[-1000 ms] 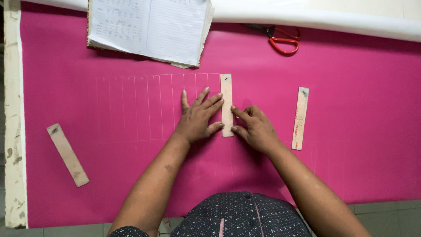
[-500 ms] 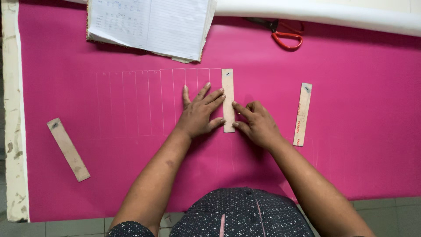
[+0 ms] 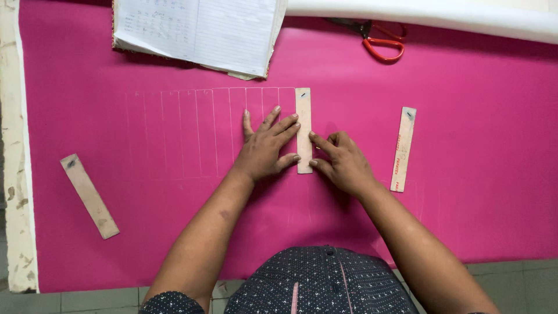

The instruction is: The person uses a ruler and a pencil to draw a series of straight lines on a large pink sheet of paper. They repeatedly reposition the ruler and draw lines, creating a grid-like pattern on the surface.

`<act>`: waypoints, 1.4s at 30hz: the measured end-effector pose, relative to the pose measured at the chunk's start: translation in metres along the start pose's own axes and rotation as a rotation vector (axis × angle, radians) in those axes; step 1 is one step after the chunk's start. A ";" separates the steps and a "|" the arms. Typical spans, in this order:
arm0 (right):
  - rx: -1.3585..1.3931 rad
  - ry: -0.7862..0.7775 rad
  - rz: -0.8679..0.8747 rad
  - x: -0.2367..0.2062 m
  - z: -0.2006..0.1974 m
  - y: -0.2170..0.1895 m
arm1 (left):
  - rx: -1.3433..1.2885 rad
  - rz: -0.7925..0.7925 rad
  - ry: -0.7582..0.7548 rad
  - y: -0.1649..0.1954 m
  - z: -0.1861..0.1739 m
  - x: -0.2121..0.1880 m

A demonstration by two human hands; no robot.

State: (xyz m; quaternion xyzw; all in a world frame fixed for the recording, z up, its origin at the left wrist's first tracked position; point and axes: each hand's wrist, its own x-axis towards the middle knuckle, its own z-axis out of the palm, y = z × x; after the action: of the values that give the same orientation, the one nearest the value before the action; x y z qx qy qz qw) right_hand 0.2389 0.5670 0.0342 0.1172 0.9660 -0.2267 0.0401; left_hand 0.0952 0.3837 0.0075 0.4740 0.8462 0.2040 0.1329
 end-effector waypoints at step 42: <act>0.220 0.175 0.083 0.131 -0.045 0.001 | 0.028 -0.079 -0.130 0.018 -0.012 0.009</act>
State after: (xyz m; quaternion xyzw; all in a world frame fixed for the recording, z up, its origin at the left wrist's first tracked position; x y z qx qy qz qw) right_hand 0.1107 0.6155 0.0568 0.1801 0.9294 -0.3186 -0.0478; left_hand 0.0992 0.3972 0.0268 0.4543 0.8566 0.1555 0.1887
